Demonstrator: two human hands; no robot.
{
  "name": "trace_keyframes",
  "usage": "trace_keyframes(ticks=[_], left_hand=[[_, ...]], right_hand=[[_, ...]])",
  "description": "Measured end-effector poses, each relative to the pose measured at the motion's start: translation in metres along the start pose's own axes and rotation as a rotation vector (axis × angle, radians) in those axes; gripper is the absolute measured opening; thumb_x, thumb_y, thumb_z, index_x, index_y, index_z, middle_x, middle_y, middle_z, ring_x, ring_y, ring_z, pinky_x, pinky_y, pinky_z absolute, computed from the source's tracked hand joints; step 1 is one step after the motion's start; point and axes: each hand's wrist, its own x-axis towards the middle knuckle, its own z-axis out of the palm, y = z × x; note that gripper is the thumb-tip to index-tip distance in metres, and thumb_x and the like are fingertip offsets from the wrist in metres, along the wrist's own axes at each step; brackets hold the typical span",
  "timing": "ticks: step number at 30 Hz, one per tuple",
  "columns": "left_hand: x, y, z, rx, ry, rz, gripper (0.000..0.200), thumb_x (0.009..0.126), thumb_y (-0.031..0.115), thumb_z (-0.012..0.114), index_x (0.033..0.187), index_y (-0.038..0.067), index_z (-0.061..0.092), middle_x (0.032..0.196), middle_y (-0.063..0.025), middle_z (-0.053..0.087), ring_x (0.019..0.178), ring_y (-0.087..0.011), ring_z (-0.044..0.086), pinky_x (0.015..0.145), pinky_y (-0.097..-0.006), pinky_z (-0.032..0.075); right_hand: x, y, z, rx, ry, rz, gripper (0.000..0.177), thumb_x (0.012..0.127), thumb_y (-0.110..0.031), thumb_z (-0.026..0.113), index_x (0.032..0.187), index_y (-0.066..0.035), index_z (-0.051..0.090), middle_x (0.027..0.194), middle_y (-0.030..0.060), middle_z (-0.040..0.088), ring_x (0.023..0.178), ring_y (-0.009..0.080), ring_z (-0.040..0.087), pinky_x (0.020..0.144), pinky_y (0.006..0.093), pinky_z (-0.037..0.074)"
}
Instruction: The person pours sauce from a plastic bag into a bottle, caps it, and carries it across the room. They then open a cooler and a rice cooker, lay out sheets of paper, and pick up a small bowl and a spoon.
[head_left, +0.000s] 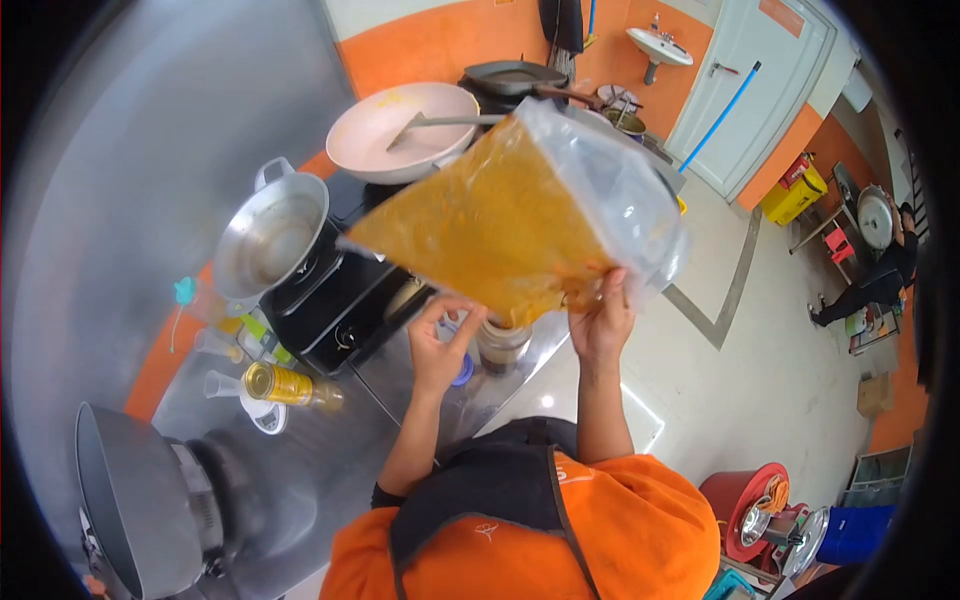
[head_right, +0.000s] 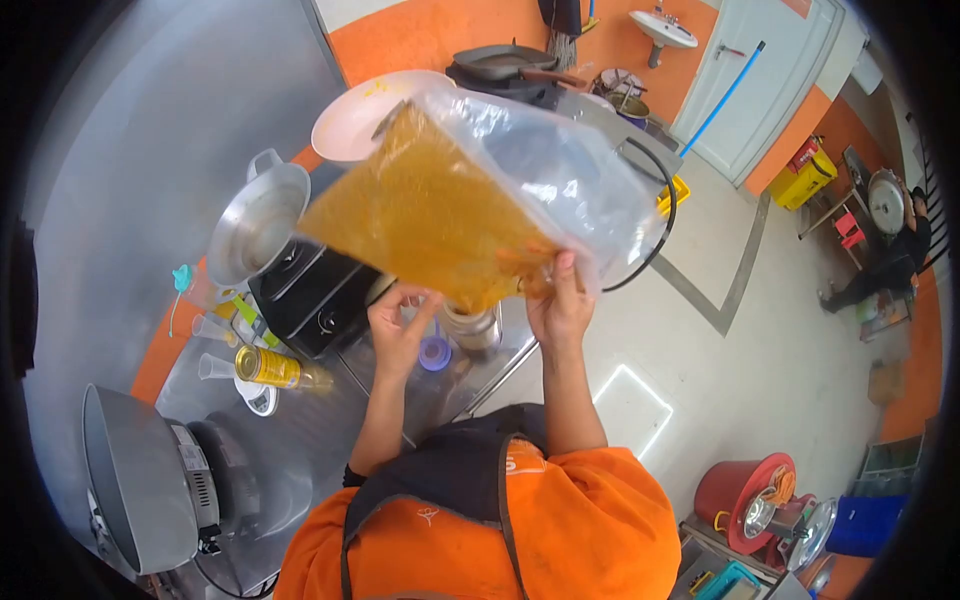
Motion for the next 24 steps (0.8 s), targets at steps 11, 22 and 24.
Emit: trace_keyframes(ticks=[11,22,24], left_hand=[[0.015,-0.003,-0.005,-0.009,-0.03,0.049,0.012,0.074,0.012,0.074,0.079,0.005,0.068,0.079,-0.0012,0.065,0.068,-0.0081,0.043,0.063,-0.0242,0.031],[0.018,0.006,-0.005,-0.018,-0.04,0.063,0.009,0.074,0.009,0.073,0.078,0.004,0.067,0.078,0.0006,0.064,0.068,-0.007,0.042,0.063,-0.0227,0.031],[0.019,0.005,-0.003,-0.03,-0.044,0.039,0.009,0.074,0.009,0.073,0.078,0.003,0.067,0.078,0.0012,0.063,0.068,-0.0068,0.042,0.062,-0.0222,0.031]], right_hand=[[-0.002,-0.009,-0.004,0.019,-0.06,-0.012,0.033,0.094,-0.027,0.051,0.122,-0.008,0.049,0.109,0.0112,0.061,0.1,0.0265,0.059,0.083,0.0417,0.049],[-0.003,-0.018,-0.005,0.021,-0.05,-0.059,0.031,0.094,-0.024,0.052,0.12,-0.006,0.049,0.107,0.0122,0.062,0.102,0.0275,0.059,0.09,0.0438,0.047],[-0.001,-0.019,-0.001,0.002,-0.072,-0.074,0.031,0.094,-0.024,0.052,0.119,-0.006,0.049,0.106,0.0123,0.062,0.1,0.0285,0.06,0.089,0.0439,0.048]])
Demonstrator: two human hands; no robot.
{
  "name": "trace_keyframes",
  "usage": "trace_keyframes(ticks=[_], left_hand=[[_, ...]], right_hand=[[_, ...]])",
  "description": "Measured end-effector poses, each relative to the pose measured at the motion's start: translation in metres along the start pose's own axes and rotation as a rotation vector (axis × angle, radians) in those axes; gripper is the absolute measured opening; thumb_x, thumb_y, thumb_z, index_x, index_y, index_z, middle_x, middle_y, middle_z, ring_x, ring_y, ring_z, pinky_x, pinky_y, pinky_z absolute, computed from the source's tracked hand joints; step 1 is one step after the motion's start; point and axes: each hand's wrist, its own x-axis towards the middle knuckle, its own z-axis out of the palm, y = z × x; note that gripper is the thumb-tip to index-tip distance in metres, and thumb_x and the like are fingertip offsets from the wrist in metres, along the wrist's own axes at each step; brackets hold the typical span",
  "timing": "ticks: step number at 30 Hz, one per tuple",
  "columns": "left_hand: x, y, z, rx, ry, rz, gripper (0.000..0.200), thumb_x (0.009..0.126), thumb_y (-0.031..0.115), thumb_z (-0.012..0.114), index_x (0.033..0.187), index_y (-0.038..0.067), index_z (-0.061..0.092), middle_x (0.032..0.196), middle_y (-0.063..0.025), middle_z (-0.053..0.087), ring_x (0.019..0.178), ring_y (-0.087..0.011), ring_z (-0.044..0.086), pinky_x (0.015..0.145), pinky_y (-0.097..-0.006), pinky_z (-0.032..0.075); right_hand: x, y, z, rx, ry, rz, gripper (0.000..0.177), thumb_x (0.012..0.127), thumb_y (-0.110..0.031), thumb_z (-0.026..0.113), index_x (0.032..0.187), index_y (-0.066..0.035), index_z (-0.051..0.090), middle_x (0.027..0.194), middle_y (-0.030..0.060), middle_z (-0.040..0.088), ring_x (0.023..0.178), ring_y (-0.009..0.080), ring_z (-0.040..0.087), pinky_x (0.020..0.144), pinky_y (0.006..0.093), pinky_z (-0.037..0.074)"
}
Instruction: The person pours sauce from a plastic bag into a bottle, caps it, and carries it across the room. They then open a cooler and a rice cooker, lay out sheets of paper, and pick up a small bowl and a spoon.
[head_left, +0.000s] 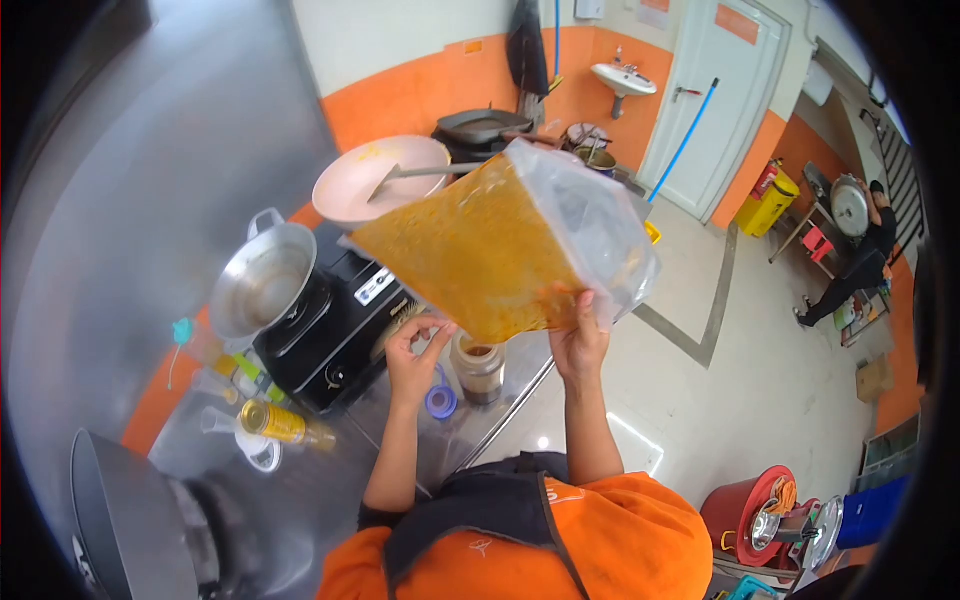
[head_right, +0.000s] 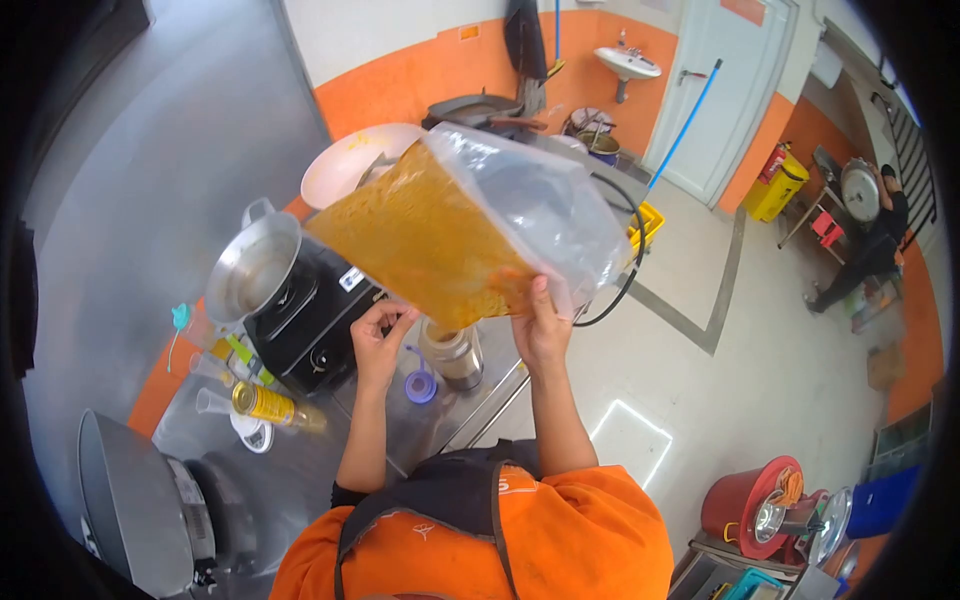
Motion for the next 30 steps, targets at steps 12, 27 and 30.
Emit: trace_keyframes(ticks=[12,27,30], left_hand=[[-0.008,-0.005,-0.001,0.094,-0.001,0.024,0.015,0.078,0.015,0.071,0.077,0.003,0.061,0.075,0.001,0.059,0.07,-0.0087,0.046,0.067,-0.0244,0.032],[0.004,-0.01,0.007,-0.266,-0.246,-0.017,0.068,0.068,0.005,0.078,0.123,0.002,0.038,0.106,-0.0086,0.058,0.104,-0.0185,0.056,0.094,-0.0314,0.039],[0.007,-0.01,0.005,-0.19,-0.27,-0.02,0.068,0.068,0.006,0.079,0.123,0.001,0.04,0.114,-0.0103,0.056,0.102,-0.0192,0.058,0.091,-0.0314,0.042]], right_hand=[[0.007,-0.002,0.0,-0.192,0.025,-0.009,0.029,0.093,-0.019,0.055,0.115,0.0,0.052,0.104,0.0161,0.063,0.096,0.0306,0.062,0.083,0.044,0.051],[0.007,0.001,0.012,-0.079,0.005,0.018,0.028,0.093,-0.021,0.054,0.113,-0.001,0.053,0.103,0.0132,0.063,0.095,0.0291,0.062,0.08,0.0443,0.054],[0.008,0.005,0.006,-0.071,0.026,0.017,0.029,0.093,-0.021,0.055,0.113,-0.001,0.053,0.103,0.0144,0.063,0.096,0.0274,0.062,0.082,0.0418,0.053]])
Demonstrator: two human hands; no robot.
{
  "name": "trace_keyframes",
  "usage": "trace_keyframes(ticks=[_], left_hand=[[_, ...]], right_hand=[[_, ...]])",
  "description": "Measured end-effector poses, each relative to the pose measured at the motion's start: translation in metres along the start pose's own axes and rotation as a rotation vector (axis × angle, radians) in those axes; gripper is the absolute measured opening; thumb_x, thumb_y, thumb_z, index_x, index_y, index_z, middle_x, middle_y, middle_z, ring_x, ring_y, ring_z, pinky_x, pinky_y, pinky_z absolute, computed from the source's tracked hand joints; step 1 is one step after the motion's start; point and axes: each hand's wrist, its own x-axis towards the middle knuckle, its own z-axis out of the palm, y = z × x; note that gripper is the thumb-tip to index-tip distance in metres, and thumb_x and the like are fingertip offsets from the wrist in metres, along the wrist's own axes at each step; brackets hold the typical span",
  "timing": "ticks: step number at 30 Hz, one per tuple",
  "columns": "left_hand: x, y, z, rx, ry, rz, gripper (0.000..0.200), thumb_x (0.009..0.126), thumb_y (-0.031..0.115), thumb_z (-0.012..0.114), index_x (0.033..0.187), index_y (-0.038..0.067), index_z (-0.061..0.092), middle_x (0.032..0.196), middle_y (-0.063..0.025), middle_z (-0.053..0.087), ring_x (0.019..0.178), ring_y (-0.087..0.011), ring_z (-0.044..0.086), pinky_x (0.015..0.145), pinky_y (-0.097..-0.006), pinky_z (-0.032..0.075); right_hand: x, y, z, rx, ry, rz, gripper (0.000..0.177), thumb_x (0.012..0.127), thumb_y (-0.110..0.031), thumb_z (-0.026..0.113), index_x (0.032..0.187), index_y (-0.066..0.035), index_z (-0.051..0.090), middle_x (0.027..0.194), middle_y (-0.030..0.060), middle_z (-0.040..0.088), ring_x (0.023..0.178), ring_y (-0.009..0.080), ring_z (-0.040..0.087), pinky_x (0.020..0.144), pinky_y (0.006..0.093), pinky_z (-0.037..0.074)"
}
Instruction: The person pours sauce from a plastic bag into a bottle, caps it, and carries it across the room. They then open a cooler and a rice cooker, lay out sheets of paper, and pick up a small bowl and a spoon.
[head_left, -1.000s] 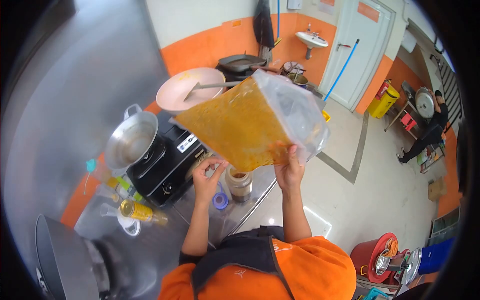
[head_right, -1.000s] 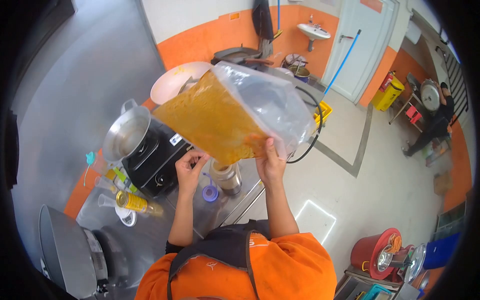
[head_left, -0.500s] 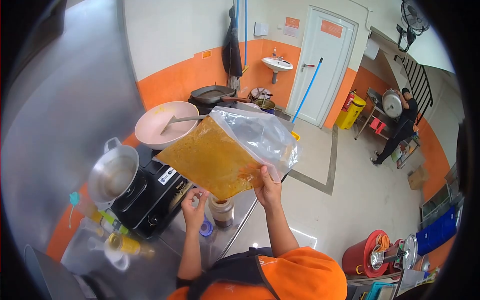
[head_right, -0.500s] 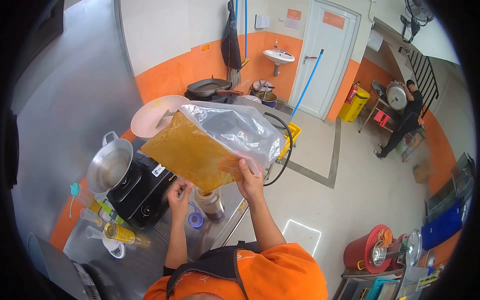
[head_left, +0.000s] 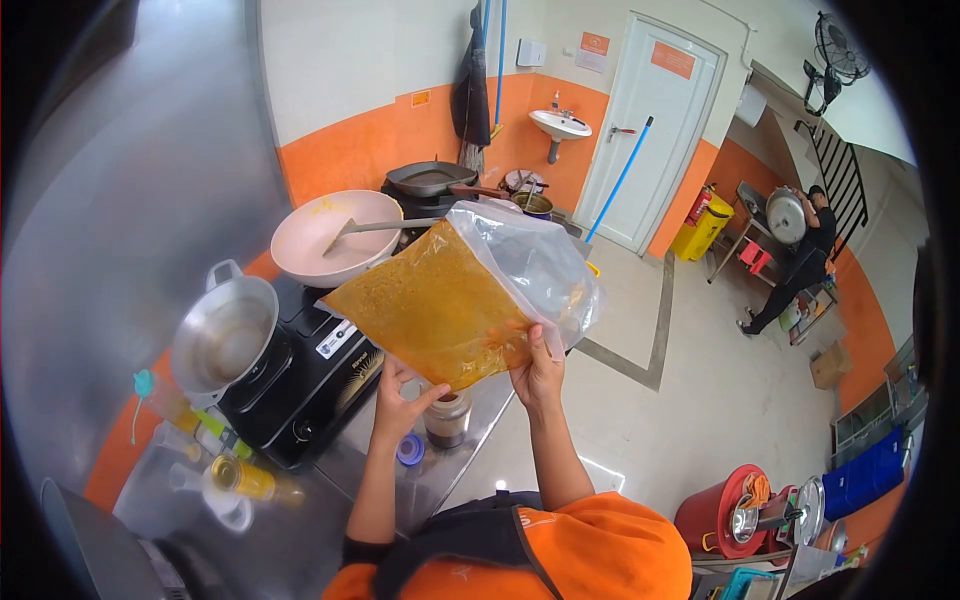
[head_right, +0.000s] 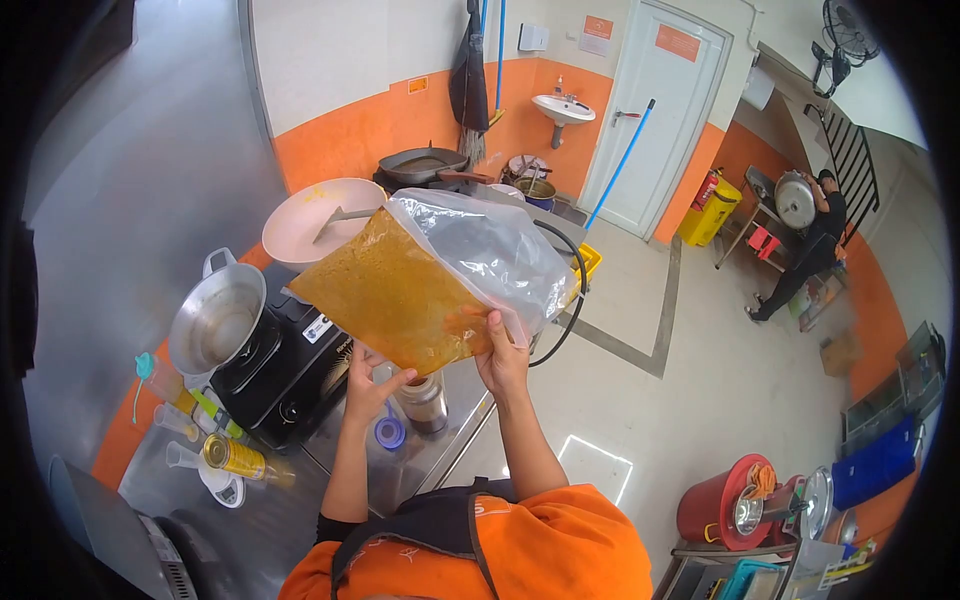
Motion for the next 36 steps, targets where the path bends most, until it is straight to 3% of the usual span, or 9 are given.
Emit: trace_keyframes(ticks=[6,11,17,19,26,36], left_hand=[[-0.001,0.0,0.001,0.077,0.03,-0.003,0.07,0.068,0.004,0.079,0.125,0.0,0.039,0.114,-0.0104,0.056,0.104,-0.0189,0.057,0.092,-0.0317,0.042],[0.002,-0.002,-0.003,0.191,-0.02,0.018,0.063,0.069,0.002,0.077,0.121,-0.001,0.042,0.108,-0.0108,0.059,0.098,-0.0179,0.06,0.085,-0.0305,0.047],[0.005,0.013,0.0,0.267,-0.051,0.019,0.059,0.069,0.001,0.075,0.119,0.0,0.044,0.102,-0.0109,0.062,0.094,-0.0171,0.061,0.083,-0.0303,0.047],[0.006,0.013,0.002,0.228,-0.048,0.017,0.06,0.069,0.002,0.076,0.119,0.0,0.044,0.103,-0.0107,0.062,0.095,-0.0172,0.061,0.084,-0.0305,0.046],[0.014,0.012,0.002,0.174,-0.104,0.055,0.061,0.063,0.007,0.082,0.115,0.001,0.051,0.105,-0.008,0.061,0.101,-0.0177,0.056,0.091,-0.0317,0.041],[0.012,0.018,0.016,0.094,-0.07,0.016,0.055,0.061,0.01,0.084,0.108,0.001,0.057,0.104,-0.0095,0.062,0.097,-0.0195,0.059,0.087,-0.0319,0.044]], right_hand=[[0.0,-0.002,0.003,-0.002,0.014,0.014,0.026,0.093,-0.02,0.054,0.112,-0.002,0.054,0.104,0.0124,0.062,0.098,0.0246,0.061,0.083,0.0424,0.053],[0.004,-0.01,0.008,0.0,-0.017,0.035,0.025,0.092,-0.019,0.056,0.112,-0.003,0.054,0.105,0.0119,0.062,0.102,0.0236,0.059,0.085,0.0422,0.051],[0.008,-0.015,0.008,-0.049,-0.101,0.046,0.029,0.091,-0.019,0.058,0.112,-0.001,0.052,0.101,0.0148,0.063,0.093,0.0319,0.063,0.078,0.045,0.053],[0.009,-0.011,0.005,-0.091,-0.119,-0.01,0.034,0.092,-0.02,0.055,0.118,0.002,0.051,0.099,0.0208,0.063,0.091,0.0386,0.063,0.076,0.0504,0.054],[0.007,-0.011,0.006,-0.042,-0.086,0.008,0.035,0.093,-0.02,0.055,0.117,0.004,0.05,0.1,0.0203,0.063,0.09,0.0383,0.064,0.073,0.048,0.056],[0.005,-0.004,0.007,-0.002,-0.094,0.02,0.034,0.092,-0.021,0.055,0.117,0.003,0.051,0.099,0.0187,0.064,0.09,0.0364,0.065,0.074,0.044,0.056]])
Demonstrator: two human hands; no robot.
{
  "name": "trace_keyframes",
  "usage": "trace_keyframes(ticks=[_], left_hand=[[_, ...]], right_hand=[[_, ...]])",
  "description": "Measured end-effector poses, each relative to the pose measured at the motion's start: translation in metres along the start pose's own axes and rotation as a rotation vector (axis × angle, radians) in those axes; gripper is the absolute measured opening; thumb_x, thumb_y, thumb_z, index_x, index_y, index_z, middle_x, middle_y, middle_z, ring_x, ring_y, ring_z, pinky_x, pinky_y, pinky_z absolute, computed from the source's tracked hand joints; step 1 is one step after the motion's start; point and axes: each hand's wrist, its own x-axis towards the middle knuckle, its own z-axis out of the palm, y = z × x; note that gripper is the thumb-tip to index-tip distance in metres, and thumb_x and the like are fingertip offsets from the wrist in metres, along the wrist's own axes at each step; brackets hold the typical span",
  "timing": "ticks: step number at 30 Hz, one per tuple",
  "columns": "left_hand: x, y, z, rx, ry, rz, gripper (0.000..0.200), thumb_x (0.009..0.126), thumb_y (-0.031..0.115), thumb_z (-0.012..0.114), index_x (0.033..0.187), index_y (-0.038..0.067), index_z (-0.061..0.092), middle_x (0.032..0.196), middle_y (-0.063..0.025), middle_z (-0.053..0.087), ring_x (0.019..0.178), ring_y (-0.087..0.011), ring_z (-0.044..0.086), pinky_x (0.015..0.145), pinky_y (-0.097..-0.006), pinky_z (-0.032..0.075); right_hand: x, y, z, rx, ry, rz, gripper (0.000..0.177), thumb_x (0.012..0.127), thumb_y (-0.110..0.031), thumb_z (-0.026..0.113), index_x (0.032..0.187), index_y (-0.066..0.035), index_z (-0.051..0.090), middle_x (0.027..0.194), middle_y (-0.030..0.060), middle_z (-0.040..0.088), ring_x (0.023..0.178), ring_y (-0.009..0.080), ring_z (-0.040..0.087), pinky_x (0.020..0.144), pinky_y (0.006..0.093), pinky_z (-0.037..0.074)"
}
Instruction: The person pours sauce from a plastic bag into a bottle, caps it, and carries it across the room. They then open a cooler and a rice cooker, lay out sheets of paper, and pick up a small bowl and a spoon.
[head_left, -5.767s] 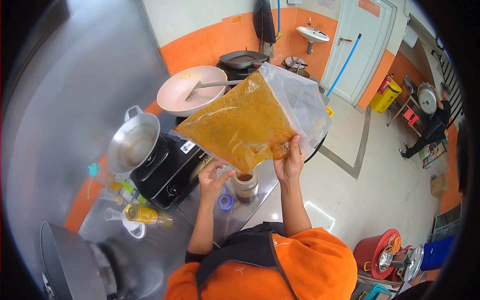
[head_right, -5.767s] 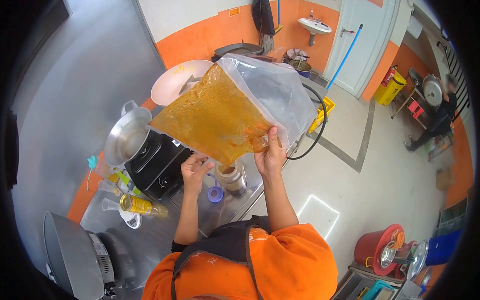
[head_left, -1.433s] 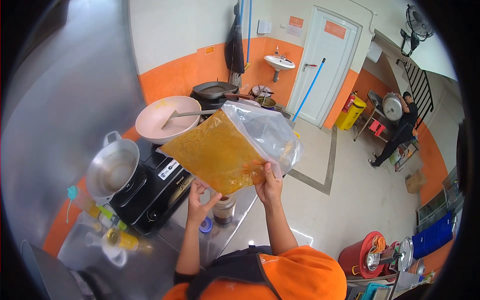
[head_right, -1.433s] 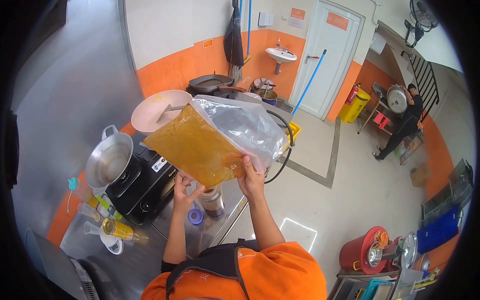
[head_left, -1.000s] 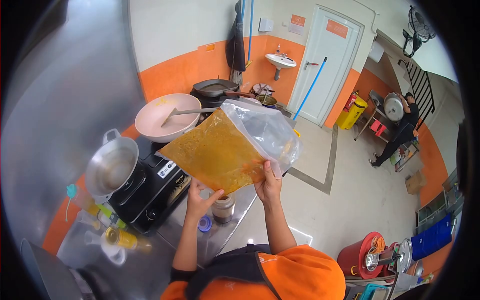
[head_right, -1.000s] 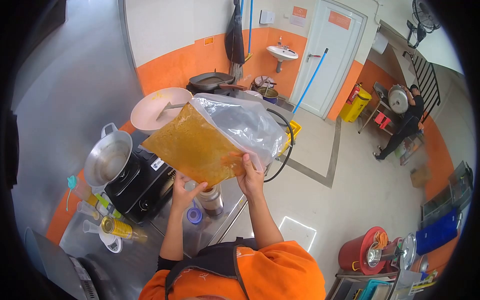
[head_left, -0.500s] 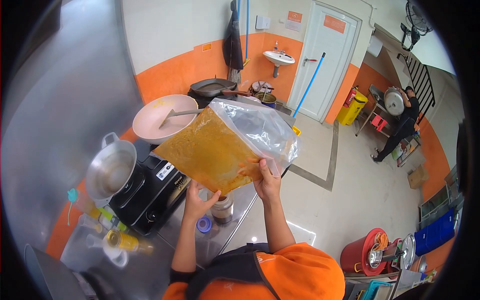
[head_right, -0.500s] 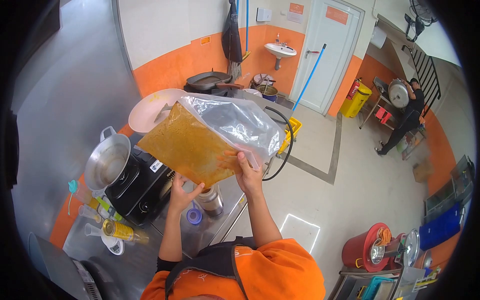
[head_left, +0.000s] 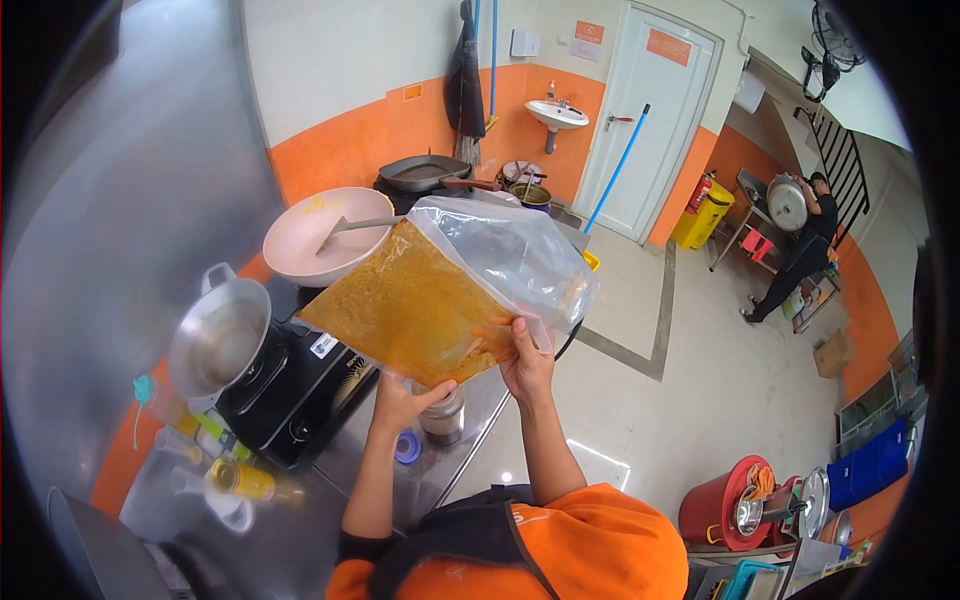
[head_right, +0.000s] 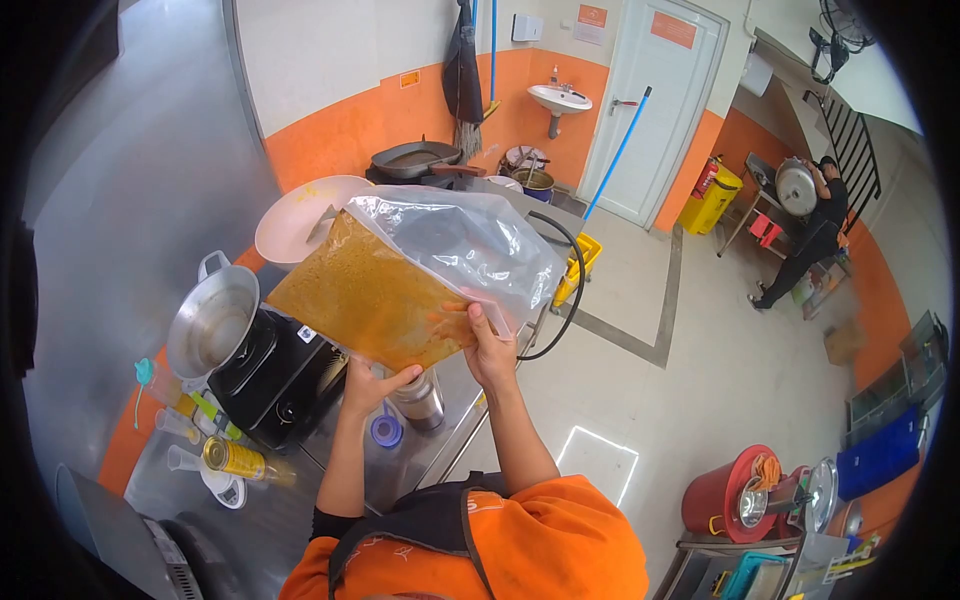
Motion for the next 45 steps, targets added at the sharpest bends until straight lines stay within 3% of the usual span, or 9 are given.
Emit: trace_keyframes(ticks=[4,12,15,17,24,27,32,38,45], left_hand=[[0.001,-0.006,0.0,0.092,0.006,0.014,0.054,0.062,0.008,0.081,0.109,0.0,0.055,0.107,-0.0117,0.059,0.1,-0.0205,0.057,0.087,-0.0324,0.044],[0.0,-0.01,0.001,0.044,0.031,0.042,0.057,0.063,0.007,0.08,0.112,0.0,0.053,0.107,-0.0118,0.059,0.1,-0.0208,0.057,0.086,-0.0327,0.044],[0.002,-0.011,-0.001,0.12,-0.094,0.04,0.058,0.064,0.006,0.08,0.114,0.0,0.052,0.108,-0.0111,0.059,0.1,-0.0203,0.057,0.087,-0.0325,0.044],[-0.001,-0.006,0.008,-0.099,0.031,0.0,0.057,0.066,0.005,0.08,0.115,0.0,0.051,0.107,-0.0103,0.06,0.1,-0.0197,0.058,0.088,-0.0319,0.044],[-0.002,-0.017,-0.003,-0.046,-0.009,-0.022,0.054,0.068,0.004,0.078,0.115,0.0,0.052,0.106,-0.0097,0.062,0.1,-0.0182,0.058,0.088,-0.0313,0.043],[-0.01,-0.026,-0.02,-0.225,0.073,-0.013,0.048,0.07,0.004,0.076,0.112,0.0,0.055,0.106,-0.0088,0.062,0.1,-0.0171,0.058,0.087,-0.0302,0.043],[-0.011,-0.018,-0.025,-0.284,0.101,-0.091,0.024,0.075,0.002,0.072,0.098,-0.001,0.064,0.097,-0.0067,0.066,0.092,-0.0131,0.059,0.084,-0.0261,0.043],[-0.012,-0.014,-0.021,-0.197,0.219,-0.067,0.017,0.075,0.004,0.074,0.089,-0.001,0.066,0.091,-0.005,0.067,0.084,-0.0101,0.059,0.079,-0.0235,0.044],[-0.02,-0.021,-0.012,-0.201,0.303,-0.047,0.025,0.08,0.002,0.068,0.104,-0.003,0.061,0.101,-0.0086,0.064,0.093,-0.0146,0.058,0.086,-0.0286,0.044]], right_hand=[[0.003,-0.002,0.002,-0.016,-0.019,0.012,0.028,0.092,-0.02,0.056,0.113,-0.002,0.052,0.098,0.0141,0.064,0.089,0.0312,0.065,0.077,0.0436,0.055],[0.003,0.002,0.007,-0.03,0.012,-0.011,0.033,0.092,-0.021,0.056,0.117,0.002,0.052,0.099,0.0176,0.064,0.091,0.0329,0.064,0.076,0.0426,0.055],[0.0,0.009,0.003,-0.03,0.033,-0.019,0.034,0.092,-0.021,0.056,0.117,0.002,0.052,0.099,0.0176,0.063,0.091,0.0334,0.064,0.075,0.042,0.055],[0.004,0.009,0.003,-0.047,0.047,-0.02,0.034,0.092,-0.021,0.055,0.117,0.001,0.051,0.099,0.0177,0.063,0.09,0.0341,0.065,0.074,0.042,0.056],[0.007,0.01,0.001,-0.009,0.012,0.021,0.03,0.093,-0.021,0.054,0.115,-0.001,0.051,0.099,0.0156,0.063,0.089,0.034,0.064,0.074,0.0459,0.055],[0.007,0.013,-0.002,-0.023,0.018,0.032,0.026,0.093,-0.023,0.053,0.112,-0.005,0.051,0.1,0.0139,0.062,0.089,0.0331,0.064,0.073,0.0492,0.055],[0.009,0.013,0.0,0.018,0.009,0.002,0.034,0.093,-0.02,0.054,0.118,0.002,0.051,0.099,0.0178,0.063,0.089,0.0352,0.064,0.072,0.0442,0.056],[0.009,0.011,0.005,-0.018,-0.014,0.014,0.028,0.093,-0.021,0.054,0.115,-0.004,0.052,0.099,0.0132,0.063,0.088,0.0288,0.065,0.073,0.0399,0.056],[0.005,-0.003,0.002,-0.04,-0.151,0.069,0.028,0.093,-0.02,0.054,0.113,0.0,0.057,0.101,0.0124,0.063,0.092,0.0254,0.065,0.078,0.0372,0.056]])
